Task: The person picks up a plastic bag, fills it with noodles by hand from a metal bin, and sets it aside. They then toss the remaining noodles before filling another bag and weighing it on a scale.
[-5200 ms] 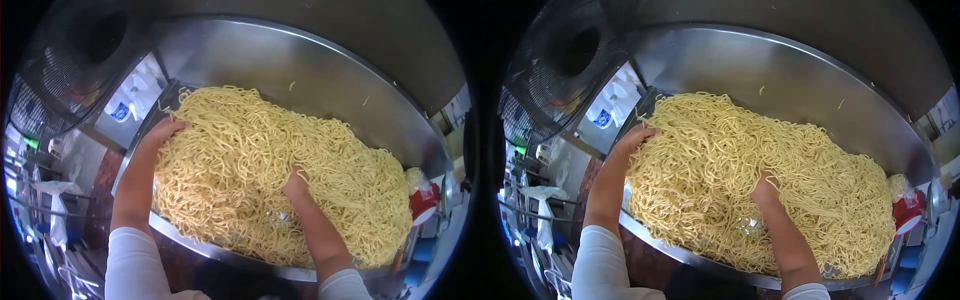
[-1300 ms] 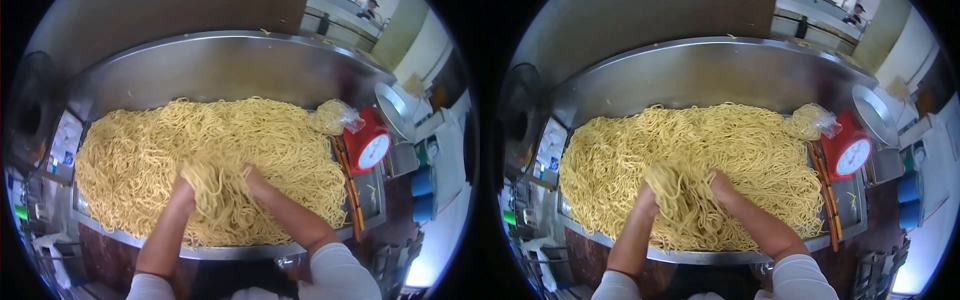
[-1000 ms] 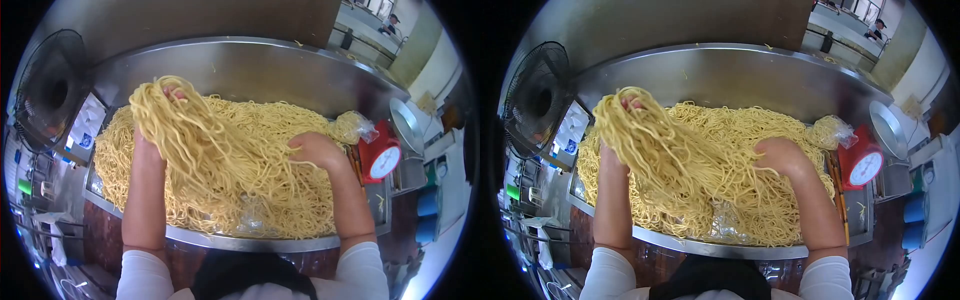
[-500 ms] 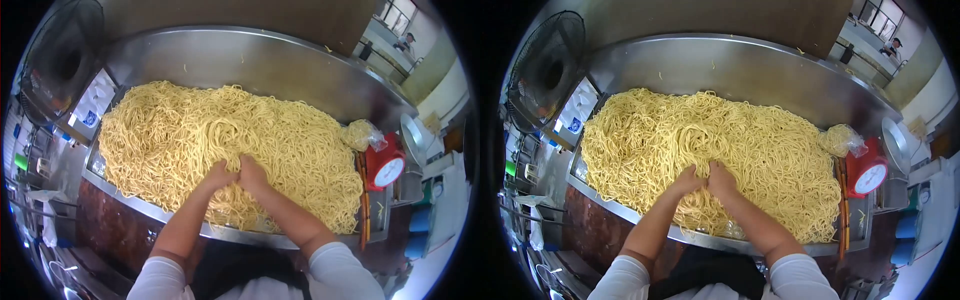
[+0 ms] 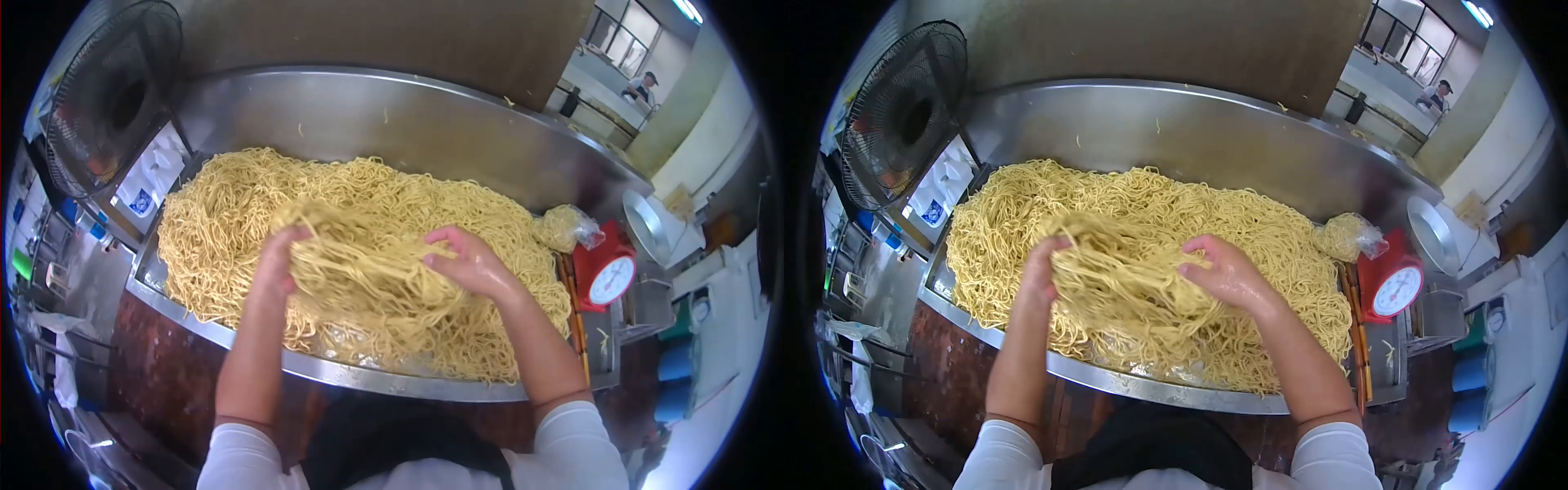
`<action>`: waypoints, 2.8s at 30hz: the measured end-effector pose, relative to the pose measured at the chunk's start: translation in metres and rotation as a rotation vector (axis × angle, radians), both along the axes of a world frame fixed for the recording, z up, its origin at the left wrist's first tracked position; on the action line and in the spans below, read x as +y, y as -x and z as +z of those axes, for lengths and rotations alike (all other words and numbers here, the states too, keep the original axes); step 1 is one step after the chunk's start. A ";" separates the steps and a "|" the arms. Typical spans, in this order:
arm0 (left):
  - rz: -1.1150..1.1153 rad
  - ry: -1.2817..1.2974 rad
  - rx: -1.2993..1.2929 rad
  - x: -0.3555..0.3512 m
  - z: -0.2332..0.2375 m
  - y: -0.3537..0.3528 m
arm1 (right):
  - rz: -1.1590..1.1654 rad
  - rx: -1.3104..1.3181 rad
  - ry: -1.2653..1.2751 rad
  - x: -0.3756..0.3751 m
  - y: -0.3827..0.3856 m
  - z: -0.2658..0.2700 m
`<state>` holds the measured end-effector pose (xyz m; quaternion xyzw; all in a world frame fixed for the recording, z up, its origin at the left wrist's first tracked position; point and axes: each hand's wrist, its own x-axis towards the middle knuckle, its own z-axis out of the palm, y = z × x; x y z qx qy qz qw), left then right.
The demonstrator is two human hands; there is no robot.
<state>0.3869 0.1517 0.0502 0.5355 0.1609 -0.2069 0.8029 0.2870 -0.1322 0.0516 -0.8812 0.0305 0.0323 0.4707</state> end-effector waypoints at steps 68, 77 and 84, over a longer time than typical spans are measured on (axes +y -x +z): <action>-0.163 -0.901 -0.951 0.029 -0.109 0.046 | -0.336 0.326 -0.946 0.035 -0.039 -0.045; -0.380 -0.018 -0.326 -0.072 -0.096 0.063 | -0.371 0.244 -0.909 0.054 -0.040 -0.069; -0.182 0.210 -0.134 -0.064 -0.087 0.047 | -0.447 0.286 -1.122 0.035 -0.026 -0.067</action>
